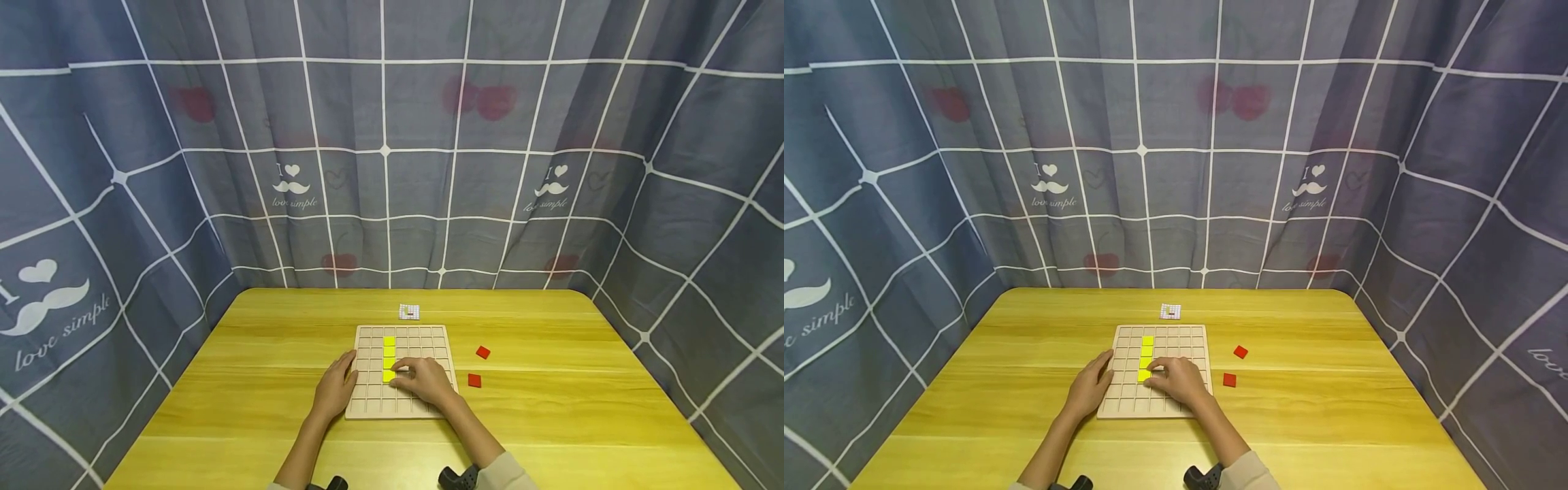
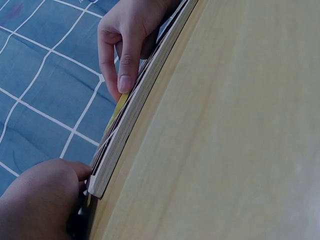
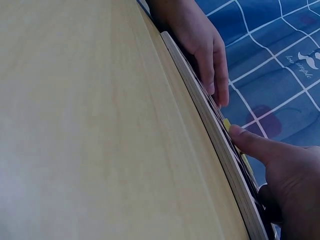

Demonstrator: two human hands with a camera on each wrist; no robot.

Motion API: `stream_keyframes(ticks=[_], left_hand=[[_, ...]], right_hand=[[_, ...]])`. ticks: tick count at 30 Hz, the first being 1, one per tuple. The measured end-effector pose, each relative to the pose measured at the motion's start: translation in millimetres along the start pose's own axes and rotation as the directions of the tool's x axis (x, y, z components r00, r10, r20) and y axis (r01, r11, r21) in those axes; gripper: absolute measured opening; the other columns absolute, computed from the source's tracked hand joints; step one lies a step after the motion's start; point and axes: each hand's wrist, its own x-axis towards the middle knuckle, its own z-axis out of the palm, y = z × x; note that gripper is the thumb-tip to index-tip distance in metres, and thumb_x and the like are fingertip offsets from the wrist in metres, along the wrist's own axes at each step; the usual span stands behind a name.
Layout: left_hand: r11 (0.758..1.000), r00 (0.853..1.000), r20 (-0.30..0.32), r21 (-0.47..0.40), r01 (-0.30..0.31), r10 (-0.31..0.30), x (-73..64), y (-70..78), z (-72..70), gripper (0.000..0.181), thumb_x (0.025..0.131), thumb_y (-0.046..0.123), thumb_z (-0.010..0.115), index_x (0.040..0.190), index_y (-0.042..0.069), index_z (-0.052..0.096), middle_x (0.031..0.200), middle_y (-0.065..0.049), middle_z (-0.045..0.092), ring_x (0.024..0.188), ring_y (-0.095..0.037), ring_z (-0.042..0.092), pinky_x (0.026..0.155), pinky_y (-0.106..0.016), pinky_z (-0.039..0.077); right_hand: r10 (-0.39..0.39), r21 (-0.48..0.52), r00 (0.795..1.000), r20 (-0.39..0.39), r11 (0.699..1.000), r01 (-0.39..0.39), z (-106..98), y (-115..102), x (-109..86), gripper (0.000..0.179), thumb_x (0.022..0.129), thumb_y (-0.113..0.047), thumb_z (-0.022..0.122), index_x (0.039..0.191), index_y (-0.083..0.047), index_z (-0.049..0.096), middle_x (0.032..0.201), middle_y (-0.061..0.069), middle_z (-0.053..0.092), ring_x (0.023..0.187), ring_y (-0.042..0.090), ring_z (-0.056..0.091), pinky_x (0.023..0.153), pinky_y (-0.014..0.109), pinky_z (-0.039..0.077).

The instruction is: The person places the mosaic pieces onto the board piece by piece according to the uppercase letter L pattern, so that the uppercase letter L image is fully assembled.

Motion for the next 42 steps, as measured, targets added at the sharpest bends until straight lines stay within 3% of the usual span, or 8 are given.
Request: stream_keyframes(ticks=[19,29,35,42], left_hand=[[1.0,1.0,-0.01,-0.004,-0.01,0.01,-1.6,-0.2,0.6,0.044,0.092,0.013,0.056,0.133,0.0,0.047,0.134,-0.02,0.046,0.125,-0.038,0.04,0.103,-0.052,0.032],[1.0,1.0,-0.017,0.009,-0.006,0.006,-1.4,0.2,0.0,0.044,0.092,0.014,0.055,0.133,0.001,0.047,0.135,-0.019,0.046,0.124,-0.039,0.041,0.102,-0.053,0.033],[1.0,1.0,-0.011,0.002,-0.007,0.007,-1.9,1.1,-0.3,0.044,0.092,0.014,0.055,0.134,0.0,0.047,0.135,-0.019,0.046,0.125,-0.038,0.04,0.104,-0.053,0.032],[1.0,1.0,-0.012,0.003,-0.007,0.007,-1.6,1.0,0.4,0.044,0.092,0.013,0.055,0.133,0.0,0.047,0.135,-0.019,0.046,0.125,-0.037,0.04,0.104,-0.051,0.031]], right_hand=[[0.039,0.06,0.998,-0.044,0.998,-0.036,-5,8,-2.6,0.024,0.076,-0.04,0.073,0.094,-0.024,0.071,0.044,-0.016,0.032,0.041,-0.001,0.019,0.037,0.018,0.023],[0.107,0.204,0.987,-0.119,0.976,-0.081,-55,47,-27.8,0.023,0.078,-0.028,0.074,0.098,-0.016,0.071,0.047,-0.011,0.026,0.042,0.001,0.018,0.037,0.017,0.019],[0.188,0.214,0.97,-0.154,0.965,-0.153,-90,71,-53.3,0.028,0.077,-0.03,0.075,0.1,-0.014,0.072,0.045,-0.009,0.027,0.04,0.003,0.018,0.036,0.018,0.021],[0.274,0.22,0.959,-0.068,0.942,-0.254,-110,87,-79.0,0.035,0.074,-0.036,0.076,0.102,-0.016,0.071,0.046,-0.006,0.03,0.041,0.005,0.021,0.037,0.019,0.023]])
